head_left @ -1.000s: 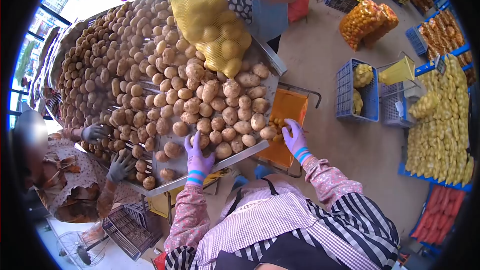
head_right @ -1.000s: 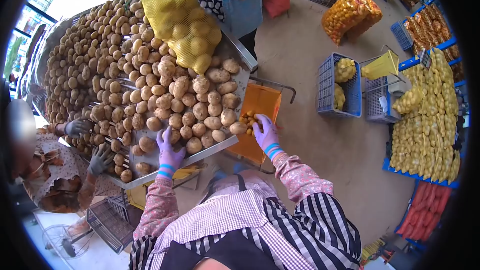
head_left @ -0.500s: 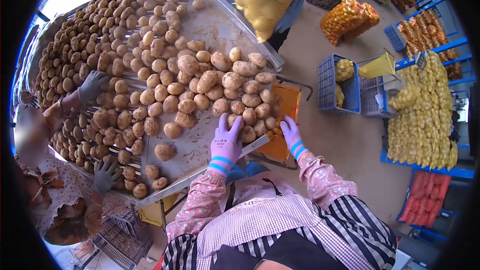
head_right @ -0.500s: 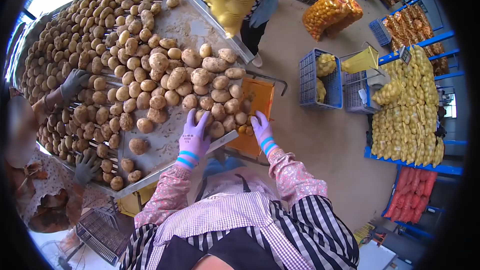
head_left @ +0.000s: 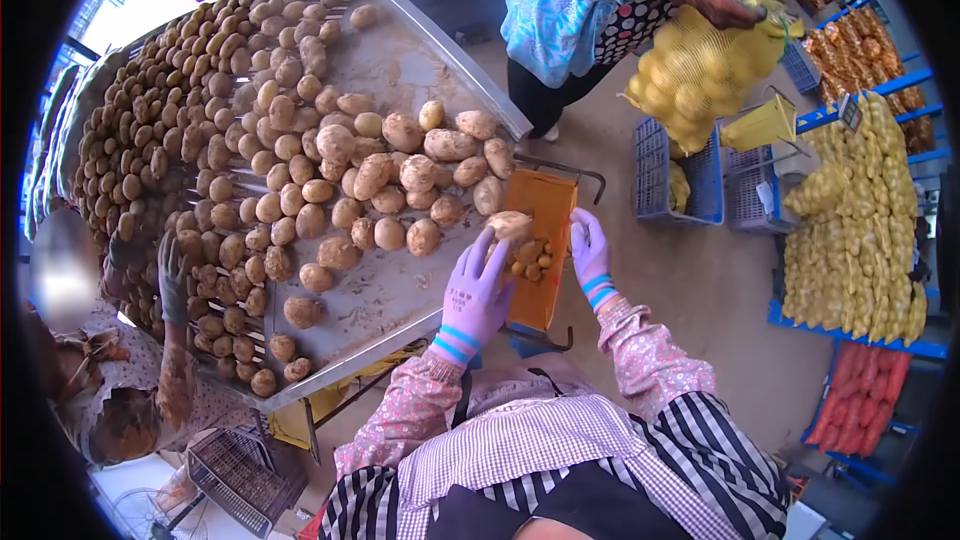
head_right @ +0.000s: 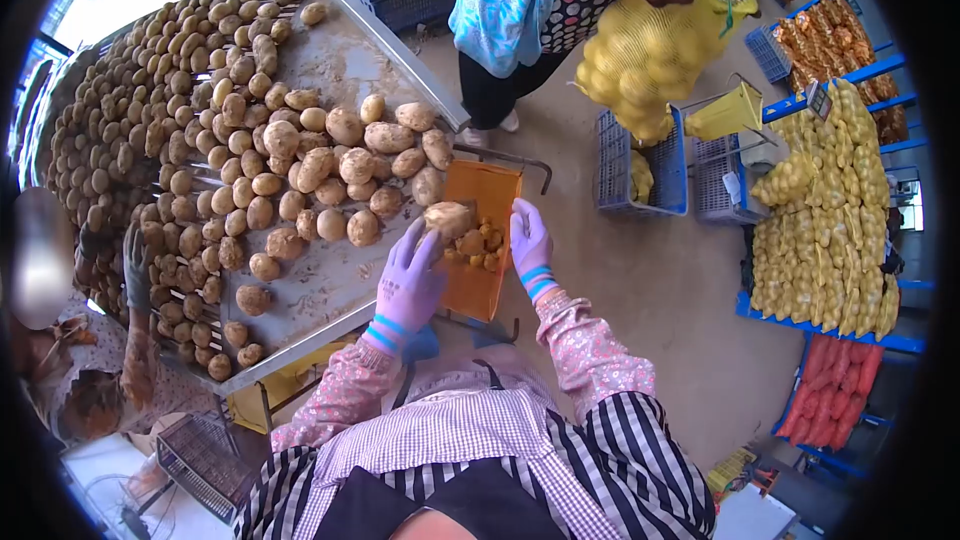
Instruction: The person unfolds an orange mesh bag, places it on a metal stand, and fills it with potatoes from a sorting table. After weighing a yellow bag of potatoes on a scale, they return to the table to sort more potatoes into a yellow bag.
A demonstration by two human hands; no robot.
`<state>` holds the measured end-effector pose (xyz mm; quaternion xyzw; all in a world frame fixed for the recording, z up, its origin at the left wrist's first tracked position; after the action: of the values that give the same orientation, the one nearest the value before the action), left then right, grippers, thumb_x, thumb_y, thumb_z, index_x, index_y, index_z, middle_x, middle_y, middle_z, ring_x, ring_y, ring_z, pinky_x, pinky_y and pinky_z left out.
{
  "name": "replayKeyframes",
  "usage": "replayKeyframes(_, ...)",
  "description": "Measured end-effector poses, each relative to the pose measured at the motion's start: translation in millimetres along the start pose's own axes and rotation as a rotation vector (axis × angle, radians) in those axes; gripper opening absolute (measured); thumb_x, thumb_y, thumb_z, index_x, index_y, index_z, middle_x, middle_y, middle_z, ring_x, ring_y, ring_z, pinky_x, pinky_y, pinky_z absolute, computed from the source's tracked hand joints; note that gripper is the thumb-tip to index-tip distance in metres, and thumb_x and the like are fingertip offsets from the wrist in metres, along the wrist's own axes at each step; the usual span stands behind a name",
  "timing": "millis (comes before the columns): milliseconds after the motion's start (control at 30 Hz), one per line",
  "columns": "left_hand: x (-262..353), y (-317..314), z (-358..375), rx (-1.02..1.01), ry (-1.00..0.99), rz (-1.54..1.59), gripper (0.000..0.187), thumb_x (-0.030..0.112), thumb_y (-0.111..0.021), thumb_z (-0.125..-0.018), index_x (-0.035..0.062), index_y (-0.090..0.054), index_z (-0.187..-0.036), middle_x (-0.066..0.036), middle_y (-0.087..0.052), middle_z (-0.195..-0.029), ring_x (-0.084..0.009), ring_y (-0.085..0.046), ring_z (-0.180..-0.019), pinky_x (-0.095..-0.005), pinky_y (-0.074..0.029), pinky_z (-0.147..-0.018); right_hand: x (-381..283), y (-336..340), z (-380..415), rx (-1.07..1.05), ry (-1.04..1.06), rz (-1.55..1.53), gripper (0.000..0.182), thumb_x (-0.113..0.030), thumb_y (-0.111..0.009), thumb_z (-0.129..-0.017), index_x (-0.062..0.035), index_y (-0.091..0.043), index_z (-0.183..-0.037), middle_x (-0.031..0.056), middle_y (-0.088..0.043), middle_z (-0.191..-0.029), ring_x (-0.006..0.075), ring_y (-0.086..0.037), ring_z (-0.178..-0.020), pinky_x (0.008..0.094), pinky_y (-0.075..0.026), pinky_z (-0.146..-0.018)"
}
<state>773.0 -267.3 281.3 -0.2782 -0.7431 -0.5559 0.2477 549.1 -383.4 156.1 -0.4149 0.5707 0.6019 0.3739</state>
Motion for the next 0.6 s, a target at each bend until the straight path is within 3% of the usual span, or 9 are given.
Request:
replayKeyframes(67,15.4,2.6,23.5,0.055,0.022,0.042,0.053,0.008,-0.073,-0.084,0.0062,-0.057,-0.134,-0.017,-0.060,-0.135,-0.0378,-0.061,-0.116,-0.0454,-0.053,-0.096,6.9,8.7,-27.1,0.042,-0.051,-0.249,0.035,-0.016,-0.064,-0.100,-0.0037,-0.060,-0.132,0.0110,-0.067,-0.126,0.0225,-0.065,-0.115,0.0344,-0.051,-0.100)
replayKeyframes(133,5.3,-13.6,65.7,0.004,0.206,0.137,0.034,0.011,-0.073,-0.087,0.0069,-0.067,-0.120,-0.014,-0.069,-0.118,-0.0350,-0.068,-0.103,-0.0421,-0.056,-0.088,-14.7,27.4,-56.7,0.170,0.284,0.443,0.043,-0.022,-0.071,-0.093,-0.0057,-0.060,-0.132,0.0137,-0.065,-0.129,0.0312,-0.061,-0.121,0.0408,-0.047,-0.107)
replayKeyframes(200,-18.5,-42.8,119.1,-0.028,0.632,0.236,0.015,0.019,-0.070,-0.093,0.0069,-0.072,-0.101,-0.011,-0.073,-0.099,-0.0304,-0.071,-0.086,-0.0370,-0.057,-0.078,-23.5,32.4,-81.8,0.130,0.271,0.560,0.048,-0.026,-0.074,-0.090,-0.0065,-0.060,-0.132,0.0143,-0.064,-0.131,0.0333,-0.058,-0.123,0.0429,-0.044,-0.109)
replayKeyframes(267,-50.9,-75.1,163.6,0.009,0.772,0.286,0.026,0.028,-0.070,-0.095,0.0047,-0.069,-0.106,-0.009,-0.071,-0.095,-0.0245,-0.071,-0.080,-0.0337,-0.056,-0.073,-17.0,34.4,-108.0,0.093,0.260,0.683,0.053,-0.031,-0.076,-0.088,-0.0073,-0.061,-0.132,0.0149,-0.063,-0.132,0.0354,-0.056,-0.125,0.0450,-0.042,-0.111)
replayKeyframes(333,-54.3,-91.9,184.4,0.071,1.435,0.754,0.041,0.035,-0.070,-0.095,0.0021,-0.064,-0.118,-0.007,-0.070,-0.097,-0.0184,-0.070,-0.080,-0.0317,-0.056,-0.071,6.9,20.5,-128.1,-0.226,0.138,0.657,0.058,-0.035,-0.078,-0.086,-0.0083,-0.059,-0.134,0.0175,-0.061,-0.135,0.0361,-0.055,-0.126,0.0450,-0.043,-0.110)
replayKeyframes(400,-44.6,-101.6,168.6,0.076,1.442,0.815,0.049,0.037,-0.071,-0.094,0.0008,-0.060,-0.124,-0.006,-0.067,-0.102,-0.0157,-0.068,-0.082,-0.0304,-0.057,-0.072,9.9,13.6,-138.4,-0.230,0.149,0.634,0.054,-0.035,-0.079,-0.086,-0.0066,-0.062,-0.129,0.0176,-0.065,-0.128,0.0344,-0.061,-0.118,0.0437,-0.047,-0.103)
replayKeyframes(467,-42.5,-116.6,157.2,0.135,1.414,0.928,0.040,0.031,-0.070,-0.095,0.0016,-0.061,-0.120,-0.006,-0.067,-0.105,-0.0152,-0.068,-0.083,-0.0299,-0.056,-0.073,11.3,6.6,-150.5,-0.422,-0.051,0.563,0.048,-0.035,-0.080,-0.085,-0.0037,-0.066,-0.119,0.0170,-0.069,-0.115,0.0328,-0.067,-0.106,0.0431,-0.052,-0.094)
replayKeyframes(533,-58.8,-133.3,154.2,0.245,1.368,0.977,0.029,0.023,-0.068,-0.095,0.0036,-0.062,-0.115,-0.004,-0.066,-0.102,-0.0140,-0.066,-0.081,-0.0287,-0.055,-0.073,10.3,4.6,-164.0,-0.419,-0.013,0.566,0.049,-0.038,-0.079,-0.085,-0.0042,-0.067,-0.118,0.0172,-0.069,-0.116,0.0336,-0.066,-0.109,0.0430,-0.052,-0.095)
replayKeyframes(600,-73.8,-137.1,148.5,0.227,1.360,0.950,0.038,0.031,-0.068,-0.095,0.0132,-0.058,-0.127,-0.003,-0.068,-0.102,-0.0185,-0.068,-0.086,-0.0358,-0.055,-0.070,16.2,1.1,-179.7,-0.365,0.023,0.583,0.047,-0.036,-0.080,-0.084,-0.0041,-0.068,-0.116,0.0175,-0.070,-0.114,0.0337,-0.067,-0.106,0.0431,-0.052,-0.094)
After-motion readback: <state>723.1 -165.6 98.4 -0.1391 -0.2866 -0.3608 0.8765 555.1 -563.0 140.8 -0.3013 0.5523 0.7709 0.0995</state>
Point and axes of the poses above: each hand's wrist, its own z-axis away from the middle knuckle, its own y-axis out of the back of the hand, x = y × z, the point moved 4 cm from there along -z, towards the middle knuckle
